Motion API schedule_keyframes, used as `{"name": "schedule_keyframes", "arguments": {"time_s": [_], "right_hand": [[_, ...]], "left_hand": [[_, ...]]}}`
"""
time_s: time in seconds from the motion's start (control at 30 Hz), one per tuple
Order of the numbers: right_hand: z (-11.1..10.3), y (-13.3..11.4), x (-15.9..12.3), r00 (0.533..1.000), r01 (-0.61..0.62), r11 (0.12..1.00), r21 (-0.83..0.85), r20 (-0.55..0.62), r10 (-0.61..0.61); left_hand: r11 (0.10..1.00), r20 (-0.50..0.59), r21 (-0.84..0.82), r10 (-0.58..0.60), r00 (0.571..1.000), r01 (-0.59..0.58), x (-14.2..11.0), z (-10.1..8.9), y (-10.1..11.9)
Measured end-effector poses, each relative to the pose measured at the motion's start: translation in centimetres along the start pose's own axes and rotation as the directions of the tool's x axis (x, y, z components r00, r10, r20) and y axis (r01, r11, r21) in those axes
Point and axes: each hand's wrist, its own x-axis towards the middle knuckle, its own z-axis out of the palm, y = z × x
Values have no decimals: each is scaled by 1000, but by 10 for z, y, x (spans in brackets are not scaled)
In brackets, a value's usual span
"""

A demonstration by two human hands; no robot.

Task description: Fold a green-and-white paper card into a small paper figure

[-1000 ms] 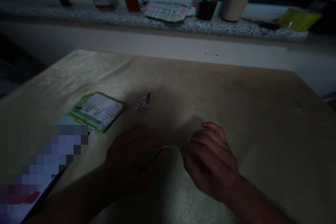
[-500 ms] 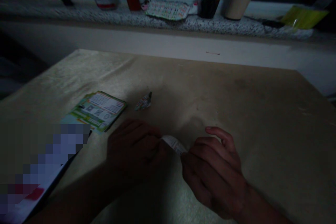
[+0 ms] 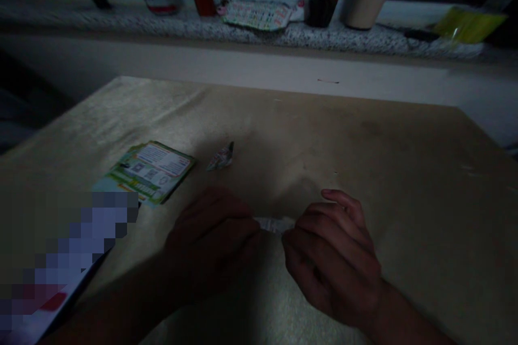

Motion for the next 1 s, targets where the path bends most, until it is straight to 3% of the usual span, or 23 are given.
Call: {"name": "schedule_keyframes", "arguments": {"time_s": [0.2,0.3,0.43,0.57,0.67,0.77,0.87,1.0], "right_hand": [[1,-5,3,1000,8,1000,-27,-16,-9],[-1,-4,3,1000,11,999,-43,-26,-12],[-3,4,2,999,-28,996,-88,-36,25],[-5,17,-1,993,-100,986,-131,-78,90],[-8,23,-3,986,-136,983,-127,-116,122],[-6,25,-8,982,-165,986,-26,-95,162],[3,23,-16,970,-231,963,141,-40,239],[14,20,-23,921,-351,876,331,-47,386]], "left_hand": [[996,20,16,91,996,-92,1,8,7],[994,-16,27,103,995,-103,2,7,11],[994,14,29,107,994,-108,1,1,10],[995,42,38,89,995,-91,1,-5,7],[998,-7,5,68,998,-68,3,-8,5],[994,-81,-98,-56,995,48,4,-7,4],[918,-106,-258,-337,935,302,-1,-3,2],[639,48,-464,-673,738,614,-9,4,-2]]}}
